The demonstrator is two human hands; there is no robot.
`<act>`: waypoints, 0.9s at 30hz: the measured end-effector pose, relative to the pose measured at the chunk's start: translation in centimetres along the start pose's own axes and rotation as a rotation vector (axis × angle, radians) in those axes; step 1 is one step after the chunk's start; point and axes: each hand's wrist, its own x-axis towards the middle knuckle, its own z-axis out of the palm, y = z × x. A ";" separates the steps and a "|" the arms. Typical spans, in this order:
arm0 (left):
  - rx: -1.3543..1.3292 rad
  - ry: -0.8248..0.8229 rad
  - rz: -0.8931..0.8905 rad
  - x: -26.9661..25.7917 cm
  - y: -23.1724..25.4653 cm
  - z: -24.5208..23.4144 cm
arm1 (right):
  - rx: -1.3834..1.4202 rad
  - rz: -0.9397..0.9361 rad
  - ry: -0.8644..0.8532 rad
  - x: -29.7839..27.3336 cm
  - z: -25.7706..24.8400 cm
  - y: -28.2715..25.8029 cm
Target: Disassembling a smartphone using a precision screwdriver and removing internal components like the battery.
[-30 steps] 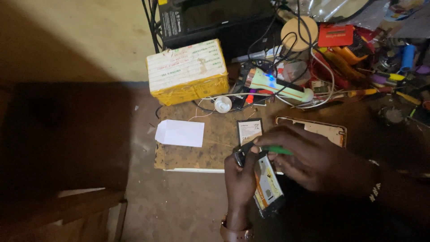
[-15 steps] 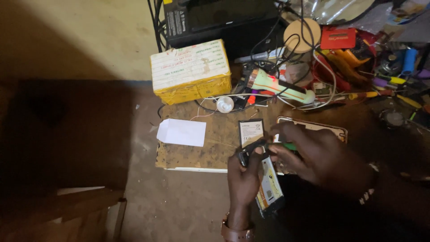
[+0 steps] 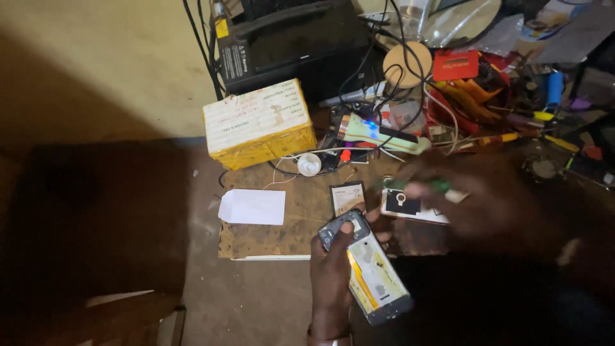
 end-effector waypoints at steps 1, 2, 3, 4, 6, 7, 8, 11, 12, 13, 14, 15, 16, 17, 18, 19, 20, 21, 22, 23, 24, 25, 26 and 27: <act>-0.091 -0.100 -0.026 0.0 -0.2 -0.4 | -0.425 -0.215 0.110 0.1 -1.5 -0.3; -0.181 -0.201 -0.051 0.0 -0.3 -0.9 | -0.848 -0.433 0.224 0.3 -2.9 -0.7; -0.183 -0.201 -0.043 0.1 -0.4 -1.1 | -0.850 -0.440 0.222 0.6 -3.9 -0.3; -0.162 -0.198 -0.073 0.2 -0.4 -1.1 | -0.893 -0.365 0.203 1.0 -4.9 0.1; -0.138 -0.195 -0.107 0.3 -0.6 -1.3 | -0.930 -0.287 0.186 1.2 -6.0 0.7; -0.152 -0.205 -0.104 0.4 -0.8 -1.4 | -0.904 -0.215 0.177 1.0 -6.2 0.8; -0.165 -0.214 -0.102 0.4 -1.1 -1.6 | -0.878 -0.143 0.168 0.9 -6.3 1.0; -0.100 -0.210 -0.087 0.9 -1.7 -2.1 | -1.017 -0.564 0.154 1.9 -9.2 4.9; -0.098 -0.206 -0.091 0.6 -1.6 -1.8 | -1.013 -0.560 0.151 1.2 -8.6 4.3; -0.133 -0.206 -0.069 0.5 -1.5 -1.3 | -0.953 -0.727 0.128 0.5 -8.0 3.7; -0.167 -0.206 -0.048 0.4 -1.3 -0.9 | -0.888 -0.892 0.106 -0.2 -7.4 3.0; -0.162 -0.211 -0.054 0.5 -1.6 -1.0 | -0.886 -0.889 0.114 -0.8 -6.9 2.3; -0.219 -0.246 -0.061 0.6 -1.8 -1.2 | -1.018 -0.497 0.123 -1.3 -6.4 1.6; -0.276 -0.280 -0.068 0.7 -2.0 -1.4 | -1.120 -0.097 0.137 -1.8 -5.9 0.9; -0.272 -0.284 -0.072 0.8 -2.2 -1.2 | -1.116 -0.094 0.142 -1.9 -5.7 0.9; -0.249 -0.272 -0.022 0.8 -2.3 -1.1 | -1.091 -0.072 0.146 -2.0 -5.4 0.8; -0.226 -0.259 0.029 0.8 -2.5 -1.1 | -1.067 -0.051 0.150 -2.0 -5.0 0.8; -0.228 -0.255 0.029 0.6 -2.4 -0.9 | -1.069 -0.050 0.145 -2.0 -5.0 1.4; -0.194 -0.234 0.021 0.5 -2.3 -0.8 | -1.002 -0.203 0.172 -1.9 -4.9 2.1; -0.161 -0.215 0.014 0.5 -2.1 -0.6 | -0.929 -0.355 0.202 -1.9 -4.9 2.6; -0.165 -0.212 0.016 0.5 -2.1 -0.4 | -0.932 -0.356 0.198 -1.6 -4.9 3.1; -0.141 -0.200 0.030 0.5 -2.1 -0.3 | -0.839 -0.492 0.108 -1.4 -4.8 3.7; -0.117 -0.189 0.045 0.4 -2.0 -0.3 | -0.741 -0.625 0.018 -1.2 -4.7 4.2; -0.119 -0.188 0.048 0.6 -2.2 -0.2 | -0.743 -0.628 0.016 -1.4 -4.1 4.0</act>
